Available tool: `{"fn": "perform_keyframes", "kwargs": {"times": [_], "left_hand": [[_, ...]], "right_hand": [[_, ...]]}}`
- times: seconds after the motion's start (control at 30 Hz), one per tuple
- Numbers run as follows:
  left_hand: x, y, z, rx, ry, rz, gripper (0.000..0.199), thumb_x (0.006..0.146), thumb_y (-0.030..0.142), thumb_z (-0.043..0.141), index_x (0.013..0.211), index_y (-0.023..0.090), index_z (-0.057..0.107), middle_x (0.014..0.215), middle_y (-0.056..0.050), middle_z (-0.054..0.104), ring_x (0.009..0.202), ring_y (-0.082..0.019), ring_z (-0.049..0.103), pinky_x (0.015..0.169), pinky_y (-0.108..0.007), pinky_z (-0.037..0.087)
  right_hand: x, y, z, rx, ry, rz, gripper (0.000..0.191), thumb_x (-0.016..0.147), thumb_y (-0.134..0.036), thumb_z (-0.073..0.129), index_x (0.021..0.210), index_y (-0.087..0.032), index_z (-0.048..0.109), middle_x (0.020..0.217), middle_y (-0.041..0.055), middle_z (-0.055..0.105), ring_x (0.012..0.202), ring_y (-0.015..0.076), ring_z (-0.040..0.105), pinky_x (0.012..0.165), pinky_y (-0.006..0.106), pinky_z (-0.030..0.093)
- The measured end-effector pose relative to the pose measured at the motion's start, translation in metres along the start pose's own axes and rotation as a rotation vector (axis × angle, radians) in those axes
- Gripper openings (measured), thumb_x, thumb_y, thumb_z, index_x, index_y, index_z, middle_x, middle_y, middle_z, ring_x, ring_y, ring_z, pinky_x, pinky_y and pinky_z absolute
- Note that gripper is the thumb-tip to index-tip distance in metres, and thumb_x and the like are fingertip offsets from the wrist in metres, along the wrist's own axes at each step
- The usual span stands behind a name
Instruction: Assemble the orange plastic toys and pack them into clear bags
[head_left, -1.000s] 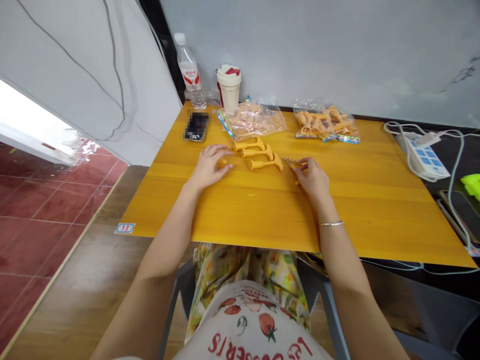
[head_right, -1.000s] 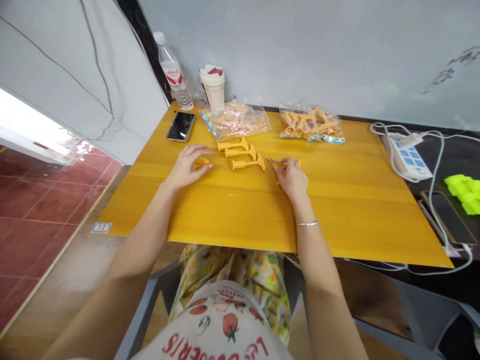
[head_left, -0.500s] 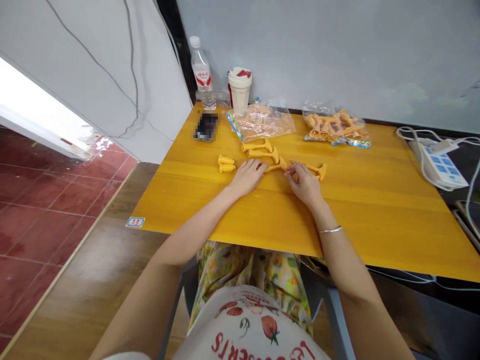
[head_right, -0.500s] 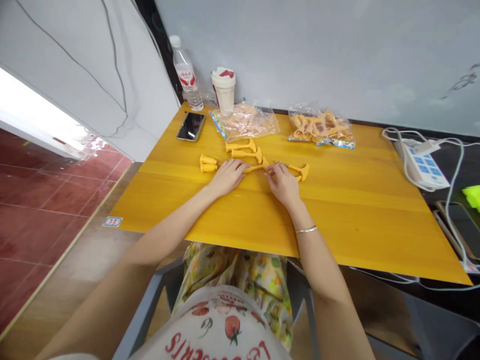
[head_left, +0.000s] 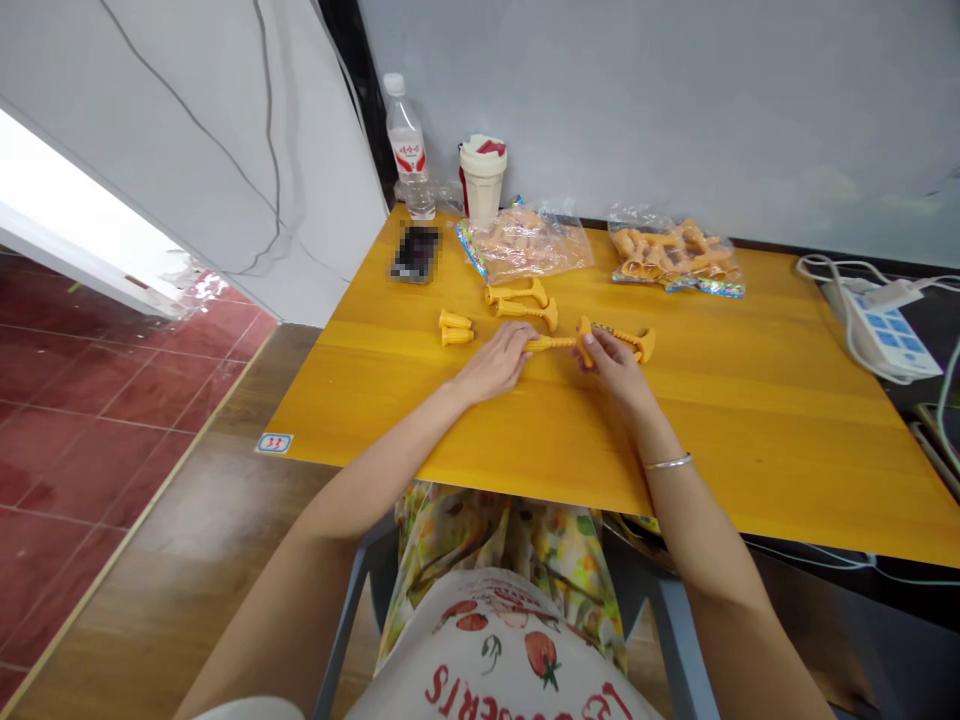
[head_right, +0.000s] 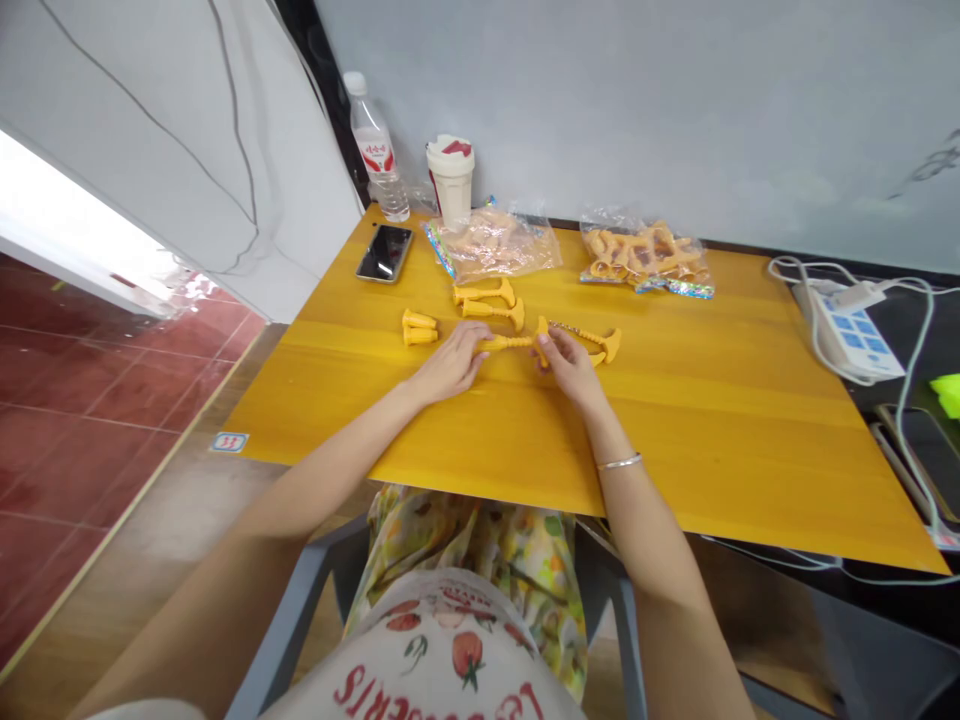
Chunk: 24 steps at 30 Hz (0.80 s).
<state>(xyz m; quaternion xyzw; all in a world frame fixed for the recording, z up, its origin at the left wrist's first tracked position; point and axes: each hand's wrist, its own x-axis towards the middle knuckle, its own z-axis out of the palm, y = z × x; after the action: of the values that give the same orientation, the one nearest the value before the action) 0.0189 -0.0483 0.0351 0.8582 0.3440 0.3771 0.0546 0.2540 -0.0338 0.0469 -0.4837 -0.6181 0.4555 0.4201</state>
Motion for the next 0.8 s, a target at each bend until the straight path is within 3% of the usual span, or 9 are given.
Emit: {"fn": "perform_keyframes", "kwargs": {"times": [0.1,0.3,0.43,0.5,0.6,0.7,0.8], "left_hand": [[-0.001,-0.003,0.001,-0.088,0.004,-0.017,0.023,0.102,0.028,0.036,0.119,0.015,0.045,0.114,-0.017,0.058,0.112,-0.026,0.057,0.098,-0.045,0.048],[-0.001,-0.002,-0.001,-0.355,-0.042,-0.211,0.03,0.1,0.042,0.042,0.114,0.017,0.05,0.109,-0.013,0.061,0.106,-0.022,0.06,0.094,-0.037,0.048],[0.002,0.005,-0.008,-0.69,-0.073,-0.471,0.033,0.095,0.049,0.051,0.107,0.018,0.055,0.091,-0.005,0.061,0.076,-0.014,0.06,0.068,-0.024,0.049],[0.004,0.007,-0.012,-0.863,-0.078,-0.632,0.031,0.092,0.049,0.055,0.101,0.019,0.058,0.079,0.0,0.056,0.06,-0.009,0.052,0.054,-0.019,0.042],[0.007,0.006,-0.019,-0.995,-0.035,-0.815,0.025,0.091,0.044,0.057,0.091,0.018,0.06,0.07,0.003,0.051,0.05,-0.006,0.047,0.044,-0.016,0.03],[0.009,0.004,-0.023,-1.008,0.012,-0.86,0.022,0.089,0.039,0.059,0.087,0.017,0.061,0.066,0.004,0.05,0.047,-0.005,0.044,0.041,-0.015,0.024],[0.008,0.001,-0.023,-1.022,0.047,-0.847,0.023,0.088,0.04,0.062,0.089,0.017,0.062,0.067,0.004,0.052,0.047,-0.004,0.044,0.04,-0.014,0.023]], "right_hand": [[-0.004,-0.009,0.002,0.216,-0.172,0.091,0.053,0.076,-0.063,0.072,0.112,-0.026,0.061,0.075,-0.0008,0.063,0.057,0.0129,0.054,0.057,0.029,0.048],[-0.007,-0.018,0.0,0.132,-0.211,-0.031,0.044,0.075,-0.06,0.074,0.102,-0.028,0.059,0.079,-0.0014,0.061,0.066,0.0144,0.055,0.067,0.032,0.05],[-0.007,-0.017,-0.006,-0.001,-0.245,-0.123,0.037,0.08,-0.058,0.068,0.095,-0.026,0.06,0.081,0.0007,0.059,0.075,0.0178,0.057,0.075,0.036,0.05],[-0.007,-0.016,-0.007,-0.058,-0.276,-0.182,0.029,0.081,-0.052,0.066,0.088,-0.024,0.061,0.085,0.0028,0.061,0.083,0.02,0.059,0.083,0.039,0.05],[-0.008,-0.017,-0.008,-0.112,-0.322,-0.264,0.02,0.08,-0.041,0.063,0.073,-0.023,0.059,0.089,0.0056,0.063,0.097,0.0238,0.06,0.094,0.045,0.046],[-0.009,-0.018,-0.007,-0.128,-0.295,-0.263,0.018,0.079,-0.036,0.062,0.068,-0.023,0.056,0.084,0.0049,0.062,0.099,0.0246,0.061,0.096,0.047,0.045],[-0.007,-0.015,-0.01,-0.047,-0.19,-0.192,0.02,0.079,-0.04,0.066,0.075,-0.024,0.055,0.086,0.0033,0.062,0.093,0.0217,0.062,0.09,0.043,0.05]]}}
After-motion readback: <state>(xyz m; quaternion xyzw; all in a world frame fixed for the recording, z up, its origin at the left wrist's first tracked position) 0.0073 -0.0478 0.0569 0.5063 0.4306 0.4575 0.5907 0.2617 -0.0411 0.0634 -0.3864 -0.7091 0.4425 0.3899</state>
